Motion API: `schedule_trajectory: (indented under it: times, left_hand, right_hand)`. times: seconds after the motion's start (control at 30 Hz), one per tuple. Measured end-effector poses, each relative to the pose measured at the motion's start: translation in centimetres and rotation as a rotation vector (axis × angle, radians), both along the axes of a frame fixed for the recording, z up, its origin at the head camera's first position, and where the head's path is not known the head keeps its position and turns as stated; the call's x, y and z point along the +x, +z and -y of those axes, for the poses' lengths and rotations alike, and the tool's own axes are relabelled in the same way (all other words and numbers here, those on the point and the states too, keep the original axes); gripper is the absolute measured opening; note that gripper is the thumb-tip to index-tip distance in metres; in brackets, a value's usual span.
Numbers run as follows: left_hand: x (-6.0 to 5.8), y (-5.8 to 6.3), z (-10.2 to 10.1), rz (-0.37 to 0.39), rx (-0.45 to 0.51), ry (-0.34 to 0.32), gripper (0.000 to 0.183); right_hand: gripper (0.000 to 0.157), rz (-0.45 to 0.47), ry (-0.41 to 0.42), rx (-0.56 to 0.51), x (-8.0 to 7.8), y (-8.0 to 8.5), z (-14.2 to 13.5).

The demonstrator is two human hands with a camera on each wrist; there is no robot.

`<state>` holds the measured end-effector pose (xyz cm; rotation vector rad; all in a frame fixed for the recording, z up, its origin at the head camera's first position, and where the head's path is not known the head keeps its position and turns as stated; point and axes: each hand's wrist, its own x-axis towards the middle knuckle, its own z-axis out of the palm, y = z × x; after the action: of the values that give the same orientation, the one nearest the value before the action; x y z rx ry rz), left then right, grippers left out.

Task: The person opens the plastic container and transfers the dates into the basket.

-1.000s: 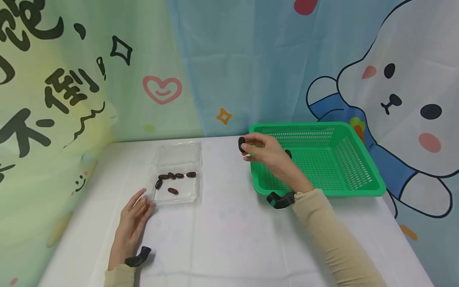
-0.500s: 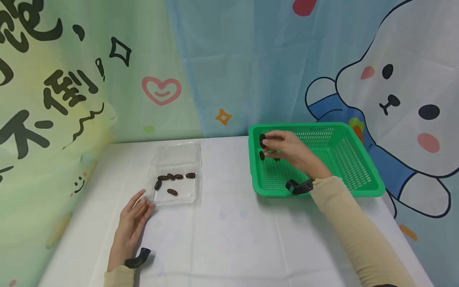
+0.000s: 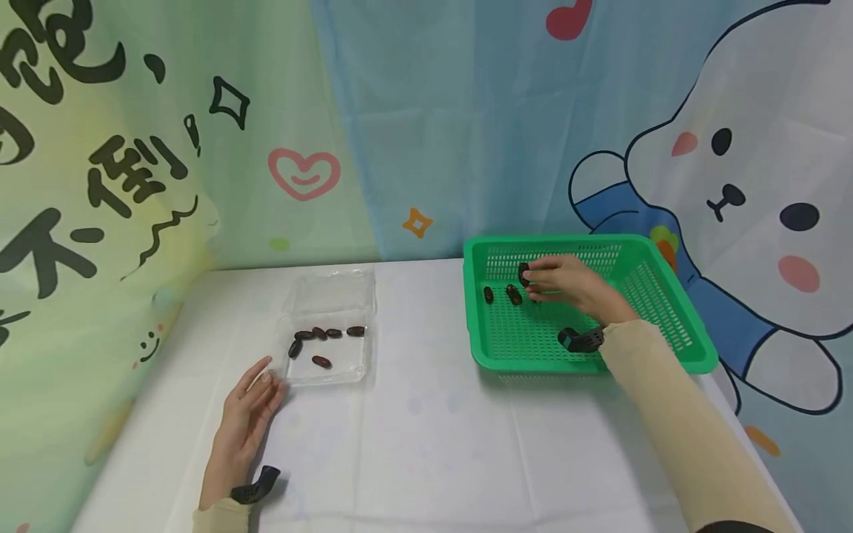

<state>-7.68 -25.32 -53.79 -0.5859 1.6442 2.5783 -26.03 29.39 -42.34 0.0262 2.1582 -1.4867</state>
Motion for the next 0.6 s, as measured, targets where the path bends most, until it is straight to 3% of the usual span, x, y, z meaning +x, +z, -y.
schedule_trajectory:
  times: [0.2, 0.4, 0.6]
  left_hand:
    - [0.1, 0.2, 0.2, 0.010, -0.005, 0.009, 0.054]
    - [0.1, 0.1, 0.0, 0.010, 0.004, 0.006, 0.054]
    - [0.1, -0.1, -0.2, -0.011, 0.007, 0.010, 0.049]
  right_hand:
    - [0.061, 0.059, -0.059, 0.047, -1.1, -1.5, -1.5]
    - [0.060, 0.084, -0.075, 0.126, -1.4, -2.5, -2.7]
    - [0.052, 0.101, -0.156, 0.182, -1.6, -3.7, -3.7]
